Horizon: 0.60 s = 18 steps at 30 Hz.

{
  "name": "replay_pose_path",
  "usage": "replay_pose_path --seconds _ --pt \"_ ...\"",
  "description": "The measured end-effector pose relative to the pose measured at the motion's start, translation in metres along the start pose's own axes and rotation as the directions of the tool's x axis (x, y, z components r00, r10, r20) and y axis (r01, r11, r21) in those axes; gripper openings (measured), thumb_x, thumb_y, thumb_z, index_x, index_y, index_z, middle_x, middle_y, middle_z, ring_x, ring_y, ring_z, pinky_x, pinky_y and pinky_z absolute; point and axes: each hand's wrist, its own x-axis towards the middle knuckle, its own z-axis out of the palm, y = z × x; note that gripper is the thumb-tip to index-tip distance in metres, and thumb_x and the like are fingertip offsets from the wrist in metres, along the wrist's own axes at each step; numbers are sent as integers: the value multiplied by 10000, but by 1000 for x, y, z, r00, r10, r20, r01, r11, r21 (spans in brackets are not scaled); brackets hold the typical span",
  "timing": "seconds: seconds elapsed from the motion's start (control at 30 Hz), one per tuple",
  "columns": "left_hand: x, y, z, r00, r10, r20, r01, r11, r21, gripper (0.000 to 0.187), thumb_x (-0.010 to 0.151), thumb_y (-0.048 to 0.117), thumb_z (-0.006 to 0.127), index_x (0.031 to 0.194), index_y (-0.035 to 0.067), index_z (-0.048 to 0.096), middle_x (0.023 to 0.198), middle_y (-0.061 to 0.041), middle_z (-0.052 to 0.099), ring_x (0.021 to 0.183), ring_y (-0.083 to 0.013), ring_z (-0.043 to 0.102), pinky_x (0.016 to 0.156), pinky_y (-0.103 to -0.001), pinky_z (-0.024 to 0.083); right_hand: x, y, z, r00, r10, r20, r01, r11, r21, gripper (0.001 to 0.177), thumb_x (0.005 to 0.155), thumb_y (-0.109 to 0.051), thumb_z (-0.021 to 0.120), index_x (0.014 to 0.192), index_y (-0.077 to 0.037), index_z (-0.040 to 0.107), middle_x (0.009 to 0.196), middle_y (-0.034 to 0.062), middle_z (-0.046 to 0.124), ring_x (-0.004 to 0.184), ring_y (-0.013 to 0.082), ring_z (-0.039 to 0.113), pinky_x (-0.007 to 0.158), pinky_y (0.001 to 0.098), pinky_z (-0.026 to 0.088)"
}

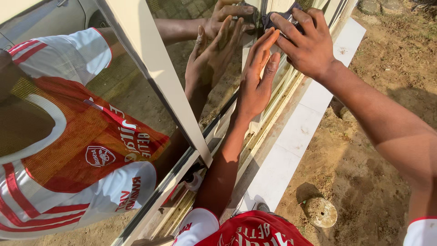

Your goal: The person cleans a window frame and the glass with a cloth, then uses a spray bottle to apply liquid and wipes the screen and frame.

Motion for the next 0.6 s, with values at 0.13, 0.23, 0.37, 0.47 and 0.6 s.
replay_pose_path --seconds 0.13,0.23,0.37,0.47,0.6 --pt "27 7 15 996 40 -77 -29 989 148 532 1206 401 406 1639 126 266 1699 -144 271 1594 -284 329 1287 -416 435 29 14 -18 971 136 -195 -86 966 244 247 980 -73 733 1223 -63 692 1463 60 586 1311 306 550 1036 472 455" --pt "17 5 26 992 37 -124 16 917 399 675 1160 446 408 1678 62 207 1713 -205 337 1610 -362 340 1265 -439 440 21 -7 -24 954 242 -175 -168 919 356 234 999 -61 744 1227 -31 700 1460 70 615 1288 314 582 1037 464 497" --pt "-27 -16 28 986 -136 -97 167 769 617 710 1146 412 408 1640 -52 196 1679 -271 332 1589 -424 330 1282 -487 361 -7 -59 -17 940 342 -7 -297 826 479 300 934 -87 746 1233 -68 733 1484 53 638 1212 319 600 996 437 502" --pt "-50 -29 29 977 -201 -67 208 850 484 780 1127 420 390 1642 -82 86 1710 -327 195 1587 -468 232 1279 -500 278 -19 -73 -9 935 353 34 -316 785 533 325 888 -76 733 1213 -71 733 1447 41 647 1175 323 601 979 438 503" --pt "-34 -29 43 956 -286 -64 290 895 338 899 1089 463 417 1628 -97 -36 1682 -345 113 1577 -464 186 1269 -471 286 -15 -55 -9 919 386 86 -370 763 530 317 867 -5 723 1175 -81 725 1410 49 663 1207 303 610 1010 432 531"
